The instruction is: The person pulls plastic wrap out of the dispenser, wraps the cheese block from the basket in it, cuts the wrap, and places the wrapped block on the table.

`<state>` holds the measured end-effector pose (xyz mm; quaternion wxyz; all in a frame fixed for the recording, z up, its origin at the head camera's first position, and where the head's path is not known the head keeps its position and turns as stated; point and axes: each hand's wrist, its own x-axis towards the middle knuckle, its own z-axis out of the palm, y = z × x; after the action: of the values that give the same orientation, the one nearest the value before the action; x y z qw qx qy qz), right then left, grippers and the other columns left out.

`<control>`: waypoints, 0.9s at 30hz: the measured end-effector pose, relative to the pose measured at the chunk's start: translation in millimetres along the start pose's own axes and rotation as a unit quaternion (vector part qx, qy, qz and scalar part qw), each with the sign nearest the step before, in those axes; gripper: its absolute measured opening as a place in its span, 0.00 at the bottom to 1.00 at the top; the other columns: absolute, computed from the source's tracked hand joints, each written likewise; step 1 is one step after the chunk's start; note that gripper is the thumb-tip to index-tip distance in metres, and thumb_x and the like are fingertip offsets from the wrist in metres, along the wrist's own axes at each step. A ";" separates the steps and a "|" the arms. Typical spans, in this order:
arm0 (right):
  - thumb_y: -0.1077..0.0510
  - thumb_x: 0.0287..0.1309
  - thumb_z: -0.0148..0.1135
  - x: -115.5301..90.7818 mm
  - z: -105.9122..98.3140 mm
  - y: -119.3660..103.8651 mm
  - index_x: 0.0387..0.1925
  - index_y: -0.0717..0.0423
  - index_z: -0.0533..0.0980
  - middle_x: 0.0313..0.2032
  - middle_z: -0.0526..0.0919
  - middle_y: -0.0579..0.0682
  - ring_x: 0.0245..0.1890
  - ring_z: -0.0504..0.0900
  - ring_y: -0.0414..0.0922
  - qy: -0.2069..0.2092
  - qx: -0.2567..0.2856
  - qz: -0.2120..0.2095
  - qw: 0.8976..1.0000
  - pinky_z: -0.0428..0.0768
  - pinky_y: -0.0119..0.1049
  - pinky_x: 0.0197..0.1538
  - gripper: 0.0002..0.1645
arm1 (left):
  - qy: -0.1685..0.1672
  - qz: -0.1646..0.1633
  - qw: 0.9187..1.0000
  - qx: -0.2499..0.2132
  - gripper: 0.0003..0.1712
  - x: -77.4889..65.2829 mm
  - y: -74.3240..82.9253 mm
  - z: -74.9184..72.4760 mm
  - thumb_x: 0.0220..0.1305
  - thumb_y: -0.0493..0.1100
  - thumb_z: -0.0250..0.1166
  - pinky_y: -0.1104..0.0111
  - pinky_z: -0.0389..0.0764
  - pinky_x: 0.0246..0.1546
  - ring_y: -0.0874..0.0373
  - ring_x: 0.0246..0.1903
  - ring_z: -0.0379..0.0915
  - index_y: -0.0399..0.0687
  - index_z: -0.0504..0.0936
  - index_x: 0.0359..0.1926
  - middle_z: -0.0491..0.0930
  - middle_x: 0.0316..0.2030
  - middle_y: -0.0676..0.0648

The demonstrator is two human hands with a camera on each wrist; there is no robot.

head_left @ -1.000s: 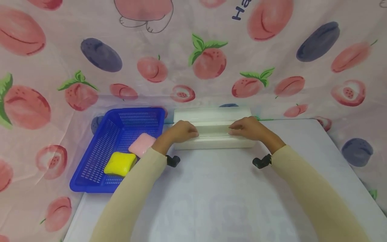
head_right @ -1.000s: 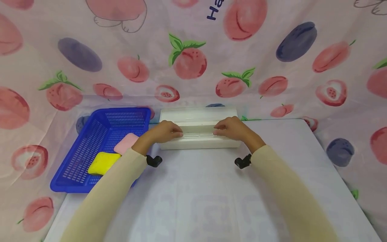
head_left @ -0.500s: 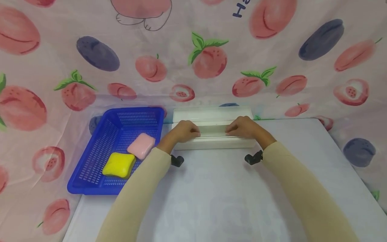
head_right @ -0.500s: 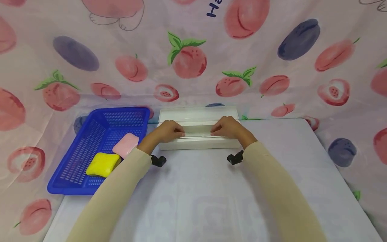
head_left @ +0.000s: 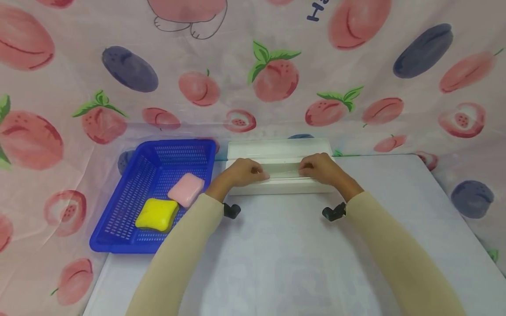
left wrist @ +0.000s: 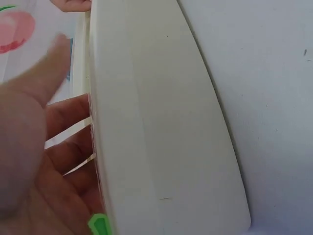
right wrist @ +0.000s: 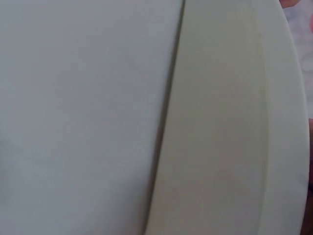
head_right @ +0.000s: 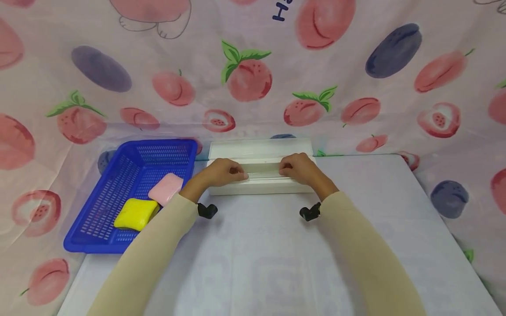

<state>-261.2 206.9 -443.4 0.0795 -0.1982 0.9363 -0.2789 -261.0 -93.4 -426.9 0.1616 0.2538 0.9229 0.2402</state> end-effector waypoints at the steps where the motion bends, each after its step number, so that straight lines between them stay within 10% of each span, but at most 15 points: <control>1: 0.57 0.67 0.67 -1.8 1.3 0.7 0.35 0.50 0.84 0.29 0.84 0.46 0.32 0.75 0.45 0.004 0.002 -0.006 1.000 0.74 0.39 0.39 0.03 | -0.001 -0.001 1.000 0.000 0.18 -0.6 0.8 0.0 0.71 0.59 0.63 0.66 0.77 0.41 0.59 0.36 0.73 0.52 0.88 0.42 0.82 0.32 0.54; 19: 0.56 0.70 0.63 -23.3 -4.7 -13.5 0.40 0.54 0.80 0.34 0.86 0.50 0.36 0.83 0.44 0.176 0.067 -0.107 0.976 0.83 0.40 0.41 0.05 | 0.055 0.040 0.997 0.045 0.09 -15.8 5.1 -7.5 0.71 0.43 0.65 0.62 0.79 0.44 0.56 0.35 0.76 0.46 0.89 0.40 0.86 0.32 0.49; 27: 0.52 0.73 0.60 -36.3 -15.1 -20.8 0.45 0.53 0.78 0.41 0.88 0.52 0.41 0.85 0.47 0.151 0.057 -0.085 0.983 0.85 0.45 0.47 0.09 | 0.145 0.068 0.986 0.048 0.09 -42.4 6.6 -18.1 0.70 0.37 0.65 0.57 0.84 0.54 0.48 0.48 0.86 0.38 0.90 0.45 0.90 0.43 0.42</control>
<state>-225.3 213.5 -417.9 -0.0757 -0.2282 0.8996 -0.3646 -231.3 -118.1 -400.9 -0.0033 0.2863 0.9275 0.2402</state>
